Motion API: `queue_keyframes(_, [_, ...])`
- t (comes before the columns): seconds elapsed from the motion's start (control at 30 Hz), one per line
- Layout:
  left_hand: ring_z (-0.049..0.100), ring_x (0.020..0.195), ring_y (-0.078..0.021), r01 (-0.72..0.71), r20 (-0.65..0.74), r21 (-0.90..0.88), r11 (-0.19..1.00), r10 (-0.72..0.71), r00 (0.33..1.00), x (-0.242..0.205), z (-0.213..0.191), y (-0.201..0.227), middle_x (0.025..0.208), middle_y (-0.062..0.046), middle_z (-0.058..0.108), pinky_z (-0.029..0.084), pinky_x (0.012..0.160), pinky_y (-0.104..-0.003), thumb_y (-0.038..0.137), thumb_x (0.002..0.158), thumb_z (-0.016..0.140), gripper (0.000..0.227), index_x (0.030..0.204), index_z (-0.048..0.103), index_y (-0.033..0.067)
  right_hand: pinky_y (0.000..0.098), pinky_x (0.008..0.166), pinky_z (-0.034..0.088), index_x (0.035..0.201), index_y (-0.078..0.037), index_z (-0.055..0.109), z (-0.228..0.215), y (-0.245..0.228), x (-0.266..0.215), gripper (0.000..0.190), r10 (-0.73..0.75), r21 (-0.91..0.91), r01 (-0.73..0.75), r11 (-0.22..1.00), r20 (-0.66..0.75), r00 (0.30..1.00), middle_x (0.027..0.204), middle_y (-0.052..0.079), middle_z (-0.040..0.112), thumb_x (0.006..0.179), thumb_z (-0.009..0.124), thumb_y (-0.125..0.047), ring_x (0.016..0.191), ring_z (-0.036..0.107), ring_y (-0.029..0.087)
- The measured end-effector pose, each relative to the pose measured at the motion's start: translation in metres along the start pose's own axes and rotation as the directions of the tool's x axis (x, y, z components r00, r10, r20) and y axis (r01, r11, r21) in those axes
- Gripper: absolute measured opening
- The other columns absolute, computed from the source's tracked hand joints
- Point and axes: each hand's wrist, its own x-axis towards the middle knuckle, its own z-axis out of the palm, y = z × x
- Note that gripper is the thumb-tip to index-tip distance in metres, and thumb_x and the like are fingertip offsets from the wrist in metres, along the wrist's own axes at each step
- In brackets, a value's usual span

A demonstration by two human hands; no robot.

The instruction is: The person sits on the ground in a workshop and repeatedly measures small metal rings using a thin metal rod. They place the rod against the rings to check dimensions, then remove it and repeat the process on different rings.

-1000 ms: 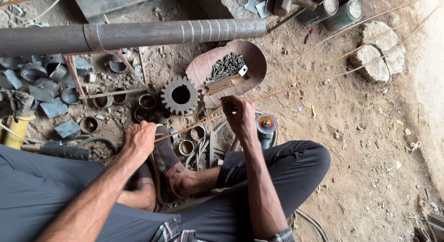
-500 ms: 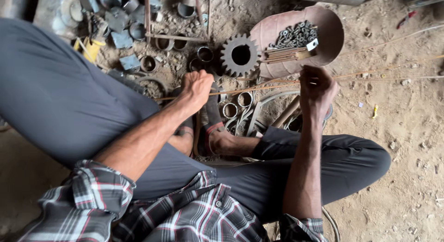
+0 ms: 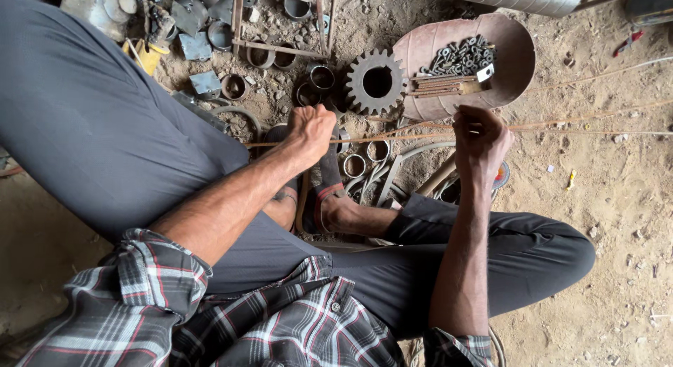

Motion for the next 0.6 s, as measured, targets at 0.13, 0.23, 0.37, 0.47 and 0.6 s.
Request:
queue_keyframes(0.13, [0.039,0.056,-0.0093,0.043,0.056,-0.008,0.999,-0.042,0.998,-0.001,-0.002,0.003,0.071,-0.001,0.053,0.029,0.044,-0.031,0.004,0.085,0.077,0.017,0.075,0.063,0.0074,0.0332,0.079,0.066,0.108,-0.007,0.079,0.004,-0.001,0.001,0.01,-0.006,-0.015,0.007,1.0,0.015,1.0,0.099,0.01,0.08,0.098,0.078,-0.011,0.085,0.08,0.019])
queue_keyframes(0.23, [0.04,0.053,-0.0079,0.078,0.069,0.027,0.997,-0.08,0.994,0.0,-0.008,0.003,0.07,0.0,0.053,0.028,0.039,-0.029,0.008,0.083,0.079,0.018,0.074,0.063,0.0075,0.0332,0.08,0.065,0.108,-0.008,0.079,0.005,0.001,0.003,0.01,-0.004,-0.03,0.005,1.0,0.03,1.0,0.099,0.009,0.08,0.099,0.077,-0.011,0.084,0.08,0.019])
queue_keyframes(0.37, [0.039,0.049,-0.0056,0.121,0.121,0.072,0.99,-0.129,0.984,-0.002,-0.018,0.005,0.063,0.003,0.054,0.026,0.037,-0.028,0.014,0.084,0.079,0.02,0.072,0.064,0.0113,0.0343,0.082,0.065,0.108,-0.008,0.08,0.008,-0.001,0.003,0.01,-0.032,-0.054,0.035,0.998,0.056,0.998,0.099,0.009,0.081,0.098,0.077,-0.009,0.083,0.08,0.02])
queue_keyframes(0.47, [0.038,0.048,-0.0063,0.105,0.076,0.092,0.99,-0.112,0.991,-0.008,-0.02,0.008,0.058,0.005,0.053,0.026,0.039,-0.029,0.013,0.084,0.079,0.02,0.069,0.065,0.0151,0.0345,0.082,0.064,0.108,-0.007,0.08,0.013,-0.005,0.0,0.011,-0.03,-0.044,0.033,0.998,0.064,0.998,0.1,0.009,0.08,0.098,0.077,-0.009,0.085,0.08,0.02])
queue_keyframes(0.6, [0.041,0.041,-0.006,0.234,0.027,-0.103,0.967,-0.232,0.972,-0.005,-0.016,0.015,0.052,0.003,0.055,0.03,0.031,-0.026,0.009,0.088,0.07,0.024,0.065,0.066,0.0121,0.0364,0.083,0.062,0.108,-0.006,0.081,0.013,-0.006,-0.004,0.01,-0.09,-0.095,0.1,0.99,0.105,0.99,0.097,0.011,0.08,0.099,0.079,-0.008,0.083,0.079,0.022])
